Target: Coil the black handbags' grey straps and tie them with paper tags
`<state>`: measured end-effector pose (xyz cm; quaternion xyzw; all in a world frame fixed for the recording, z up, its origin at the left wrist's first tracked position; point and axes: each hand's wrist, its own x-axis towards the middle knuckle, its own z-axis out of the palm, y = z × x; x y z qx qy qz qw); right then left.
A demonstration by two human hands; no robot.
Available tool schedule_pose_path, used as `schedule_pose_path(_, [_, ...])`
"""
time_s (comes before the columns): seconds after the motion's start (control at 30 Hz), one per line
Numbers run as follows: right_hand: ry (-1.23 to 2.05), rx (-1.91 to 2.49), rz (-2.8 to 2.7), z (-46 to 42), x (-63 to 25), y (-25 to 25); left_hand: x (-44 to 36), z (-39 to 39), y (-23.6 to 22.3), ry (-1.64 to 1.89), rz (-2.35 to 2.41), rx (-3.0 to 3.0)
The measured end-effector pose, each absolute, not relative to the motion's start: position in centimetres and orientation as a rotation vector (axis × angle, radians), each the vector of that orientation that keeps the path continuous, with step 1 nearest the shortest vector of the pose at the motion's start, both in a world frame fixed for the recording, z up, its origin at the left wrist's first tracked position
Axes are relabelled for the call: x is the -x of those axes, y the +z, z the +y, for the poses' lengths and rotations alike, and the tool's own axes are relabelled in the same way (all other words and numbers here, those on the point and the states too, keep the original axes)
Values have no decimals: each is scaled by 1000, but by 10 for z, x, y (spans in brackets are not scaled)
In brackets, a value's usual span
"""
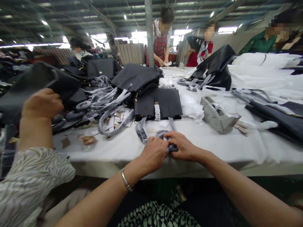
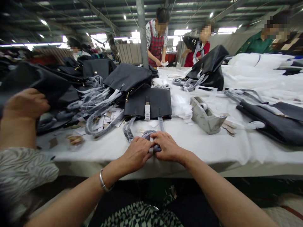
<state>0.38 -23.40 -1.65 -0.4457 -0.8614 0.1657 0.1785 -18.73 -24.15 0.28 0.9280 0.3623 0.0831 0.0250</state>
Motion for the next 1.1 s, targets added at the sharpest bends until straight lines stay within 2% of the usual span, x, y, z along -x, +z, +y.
schedule_pose_path(0.2, [380,1258,-2321,-244,-5,-13,189,-241,-7,234,1132,-2977])
schedule_pose_path(0.37, [143,1229,-1877,-275,-25,-6,188,-241,-6,200,1151,-2938])
schedule_pose_path(0.57, [184,1388,-1636,-318,-40,-32,190,-236,-7,254,1100,-2910])
schedule_pose_path(0.77, [263,1314,-1736,-301,-15,-35,208,-210,24,559,911,-2355])
schedule_pose_path(0.93, [305,1162,-1714,-264,15,-23,225,-201,38,538,737,-1684])
schedule_pose_path(1.1, [358,1111,-1677,-249,37,-21,234,-199,37,553,689,-1460])
